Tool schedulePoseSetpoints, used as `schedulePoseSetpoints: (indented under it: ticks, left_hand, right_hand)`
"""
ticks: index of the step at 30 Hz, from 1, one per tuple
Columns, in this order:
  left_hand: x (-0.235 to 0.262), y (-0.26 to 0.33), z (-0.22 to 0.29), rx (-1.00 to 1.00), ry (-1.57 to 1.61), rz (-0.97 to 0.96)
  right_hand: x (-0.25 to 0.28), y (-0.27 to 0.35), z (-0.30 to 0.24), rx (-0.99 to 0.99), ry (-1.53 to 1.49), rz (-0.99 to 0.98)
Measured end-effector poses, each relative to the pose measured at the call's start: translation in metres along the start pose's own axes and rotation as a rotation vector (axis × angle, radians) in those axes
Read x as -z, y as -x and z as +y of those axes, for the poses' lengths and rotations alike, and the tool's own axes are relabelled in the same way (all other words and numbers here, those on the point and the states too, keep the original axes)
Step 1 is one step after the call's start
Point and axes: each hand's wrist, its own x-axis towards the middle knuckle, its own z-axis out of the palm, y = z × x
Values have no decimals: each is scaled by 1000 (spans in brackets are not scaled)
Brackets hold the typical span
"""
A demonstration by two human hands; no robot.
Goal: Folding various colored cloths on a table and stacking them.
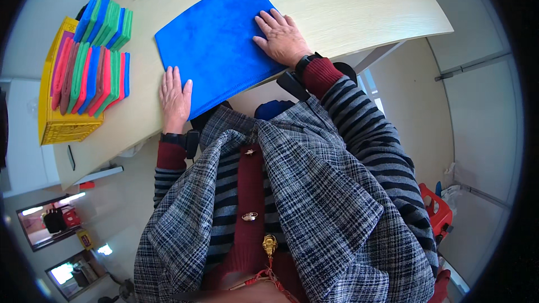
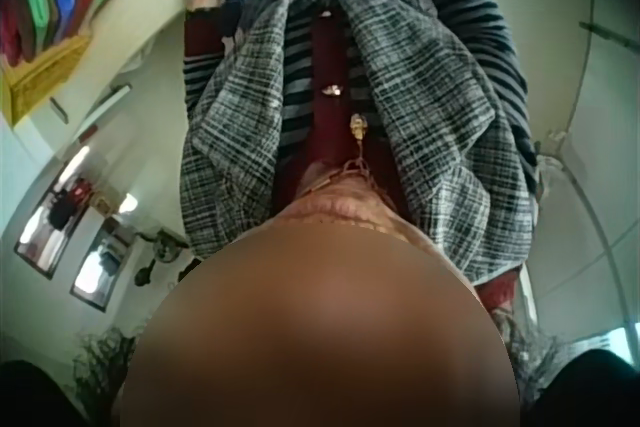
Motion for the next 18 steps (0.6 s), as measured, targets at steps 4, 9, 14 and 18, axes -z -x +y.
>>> schedulePoseSetpoints:
  ticks: [4,9,14,18]
  left_hand:
    - [2,13,-6,62,-79,8]
    - [11,15,42,-44,0,72]
    - [-2,13,77,-216,56,-38]
    - [4,22,62,-273,21,2]
  right_hand:
    - [10,6,12,-81,46,-62]
    - [30,10,-25,-36,196,-74]
    - [19,20,-74,134,-80,-46]
    - [14,29,-48,163,-41,-47]
